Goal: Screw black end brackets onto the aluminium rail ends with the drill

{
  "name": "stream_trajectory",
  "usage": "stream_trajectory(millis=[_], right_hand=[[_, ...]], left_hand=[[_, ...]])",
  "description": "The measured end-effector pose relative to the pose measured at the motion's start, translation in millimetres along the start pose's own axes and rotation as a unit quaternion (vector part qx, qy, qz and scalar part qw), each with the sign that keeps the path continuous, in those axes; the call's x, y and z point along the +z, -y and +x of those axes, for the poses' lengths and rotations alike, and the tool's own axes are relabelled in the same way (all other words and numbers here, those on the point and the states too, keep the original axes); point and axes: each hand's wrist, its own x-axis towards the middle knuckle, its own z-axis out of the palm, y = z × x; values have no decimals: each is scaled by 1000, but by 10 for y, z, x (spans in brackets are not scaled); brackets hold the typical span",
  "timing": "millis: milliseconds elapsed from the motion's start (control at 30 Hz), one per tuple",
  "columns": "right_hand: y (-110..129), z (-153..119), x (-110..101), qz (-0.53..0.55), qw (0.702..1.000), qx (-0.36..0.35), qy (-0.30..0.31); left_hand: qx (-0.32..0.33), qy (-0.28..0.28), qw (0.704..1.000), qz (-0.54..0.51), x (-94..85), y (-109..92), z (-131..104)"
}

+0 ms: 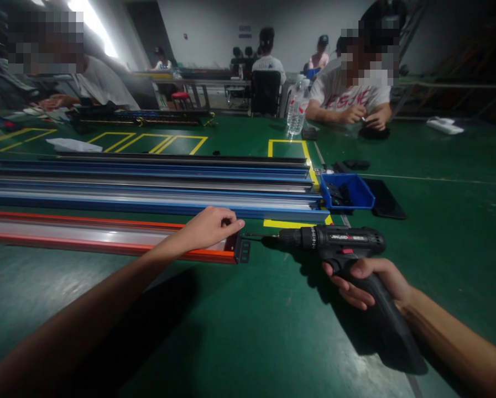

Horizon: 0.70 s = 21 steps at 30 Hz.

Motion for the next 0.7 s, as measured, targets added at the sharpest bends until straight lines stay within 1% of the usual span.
stream_trajectory(millis=[500, 700], right_hand=[[9, 7, 0, 6, 1000, 5, 1], [15, 17, 8, -3, 1000, 6, -14]], left_hand=[[-2, 1, 1000, -20, -6, -4, 7], [-1, 0, 1000, -27, 2, 6, 9]])
